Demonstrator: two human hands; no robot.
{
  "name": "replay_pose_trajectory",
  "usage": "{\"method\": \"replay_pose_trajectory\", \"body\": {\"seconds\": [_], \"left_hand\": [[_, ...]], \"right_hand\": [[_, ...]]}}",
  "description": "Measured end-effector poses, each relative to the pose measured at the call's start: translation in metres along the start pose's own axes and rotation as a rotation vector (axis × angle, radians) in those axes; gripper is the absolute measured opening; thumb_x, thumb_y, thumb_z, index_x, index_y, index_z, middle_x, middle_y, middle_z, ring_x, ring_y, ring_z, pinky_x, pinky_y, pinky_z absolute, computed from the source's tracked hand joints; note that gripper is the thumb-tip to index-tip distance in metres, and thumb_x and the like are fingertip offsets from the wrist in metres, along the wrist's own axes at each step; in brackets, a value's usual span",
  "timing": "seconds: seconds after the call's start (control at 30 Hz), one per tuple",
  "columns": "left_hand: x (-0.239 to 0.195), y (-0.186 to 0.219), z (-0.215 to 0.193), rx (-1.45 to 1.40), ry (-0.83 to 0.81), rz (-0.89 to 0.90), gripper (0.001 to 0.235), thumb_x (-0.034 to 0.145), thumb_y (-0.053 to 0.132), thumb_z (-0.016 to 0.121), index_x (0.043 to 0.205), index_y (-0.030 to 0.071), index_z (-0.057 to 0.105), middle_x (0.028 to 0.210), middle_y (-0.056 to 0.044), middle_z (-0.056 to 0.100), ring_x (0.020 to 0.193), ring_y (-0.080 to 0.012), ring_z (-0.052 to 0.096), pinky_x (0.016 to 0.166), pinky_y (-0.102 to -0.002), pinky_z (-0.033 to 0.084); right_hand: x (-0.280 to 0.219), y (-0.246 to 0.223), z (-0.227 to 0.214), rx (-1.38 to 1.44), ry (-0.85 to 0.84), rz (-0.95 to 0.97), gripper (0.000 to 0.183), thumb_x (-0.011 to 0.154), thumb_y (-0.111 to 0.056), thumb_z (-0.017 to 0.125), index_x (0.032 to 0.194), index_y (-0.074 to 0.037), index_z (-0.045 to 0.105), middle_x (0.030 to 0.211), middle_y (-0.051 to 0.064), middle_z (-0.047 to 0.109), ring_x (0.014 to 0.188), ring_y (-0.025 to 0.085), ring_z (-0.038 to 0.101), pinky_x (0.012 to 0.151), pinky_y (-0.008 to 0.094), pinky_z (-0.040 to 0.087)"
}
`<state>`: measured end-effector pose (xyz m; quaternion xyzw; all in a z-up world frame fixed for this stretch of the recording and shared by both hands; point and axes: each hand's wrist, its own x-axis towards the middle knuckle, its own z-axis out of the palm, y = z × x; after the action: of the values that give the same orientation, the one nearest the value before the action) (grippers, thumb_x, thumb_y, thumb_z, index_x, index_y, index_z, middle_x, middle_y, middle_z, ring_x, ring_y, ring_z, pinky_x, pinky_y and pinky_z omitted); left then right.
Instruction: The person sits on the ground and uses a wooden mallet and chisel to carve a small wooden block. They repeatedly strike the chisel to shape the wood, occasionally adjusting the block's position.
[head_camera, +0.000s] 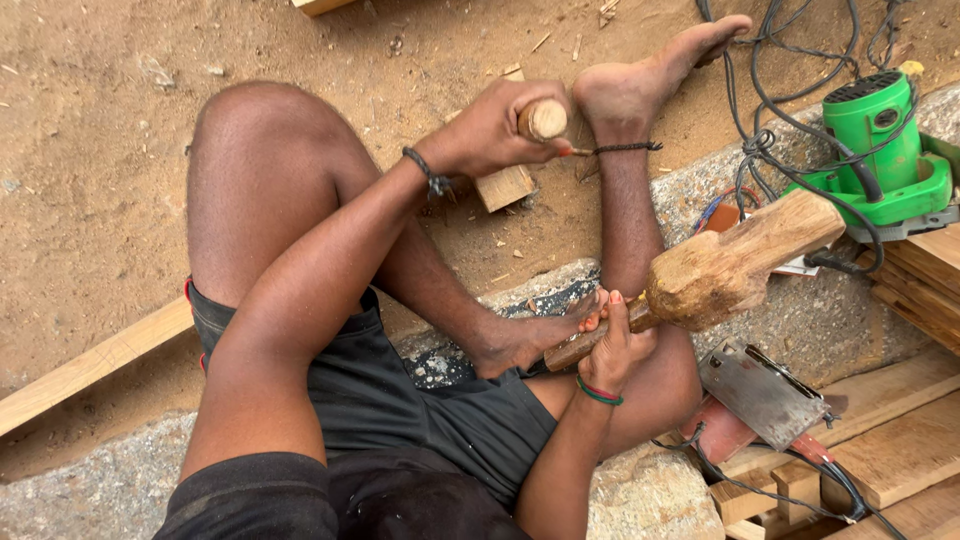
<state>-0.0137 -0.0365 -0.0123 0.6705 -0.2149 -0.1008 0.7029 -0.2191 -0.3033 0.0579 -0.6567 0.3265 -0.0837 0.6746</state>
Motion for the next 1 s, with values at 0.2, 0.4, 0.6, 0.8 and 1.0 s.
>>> {"method": "replay_pose_trajectory", "body": {"seconds": [0.2,0.4,0.6,0.8,1.0], "left_hand": [[-0.001,0.005,-0.006,-0.001,0.029,0.053,0.035,0.094,0.032,0.086,0.103,0.009,0.061,0.094,-0.003,0.069,0.089,-0.0177,0.069,0.079,-0.036,0.057],[0.002,0.001,-0.004,-0.029,0.018,0.038,0.035,0.092,0.032,0.087,0.104,0.01,0.062,0.094,-0.003,0.07,0.091,-0.0159,0.07,0.081,-0.035,0.058],[0.004,-0.004,0.0,-0.033,0.017,0.003,0.035,0.091,0.032,0.087,0.104,0.01,0.063,0.094,-0.002,0.071,0.09,-0.0159,0.07,0.082,-0.035,0.058],[0.004,-0.008,0.004,-0.045,0.027,0.028,0.035,0.091,0.033,0.085,0.11,0.012,0.065,0.101,-0.003,0.073,0.097,-0.0176,0.072,0.089,-0.037,0.06],[0.006,-0.015,0.008,-0.071,0.016,0.033,0.035,0.092,0.038,0.084,0.111,0.015,0.066,0.102,-0.002,0.074,0.098,-0.0166,0.074,0.09,-0.038,0.062]], "right_hand": [[-0.003,-0.007,0.008,-0.023,0.018,-0.006,0.019,0.095,0.0,0.07,0.101,0.0,0.052,0.078,0.01,0.062,0.053,0.014,0.056,0.047,0.03,0.049],[-0.004,-0.019,0.01,-0.085,-0.041,-0.117,0.02,0.098,0.001,0.071,0.106,0.003,0.053,0.08,0.008,0.058,0.058,0.014,0.056,0.052,0.031,0.049],[-0.013,-0.062,0.021,-0.233,0.007,-0.198,0.023,0.097,-0.002,0.072,0.11,0.0,0.053,0.084,0.009,0.061,0.057,0.015,0.058,0.054,0.03,0.051],[0.007,-0.111,0.011,-0.038,-0.07,-0.633,0.024,0.109,0.002,0.069,0.129,0.001,0.055,0.096,0.015,0.067,0.059,0.017,0.06,0.048,0.031,0.05],[0.027,-0.163,0.009,0.083,-0.089,-0.732,0.028,0.115,-0.005,0.07,0.135,-0.008,0.05,0.086,0.012,0.06,0.055,0.02,0.055,0.051,0.039,0.048]]}}
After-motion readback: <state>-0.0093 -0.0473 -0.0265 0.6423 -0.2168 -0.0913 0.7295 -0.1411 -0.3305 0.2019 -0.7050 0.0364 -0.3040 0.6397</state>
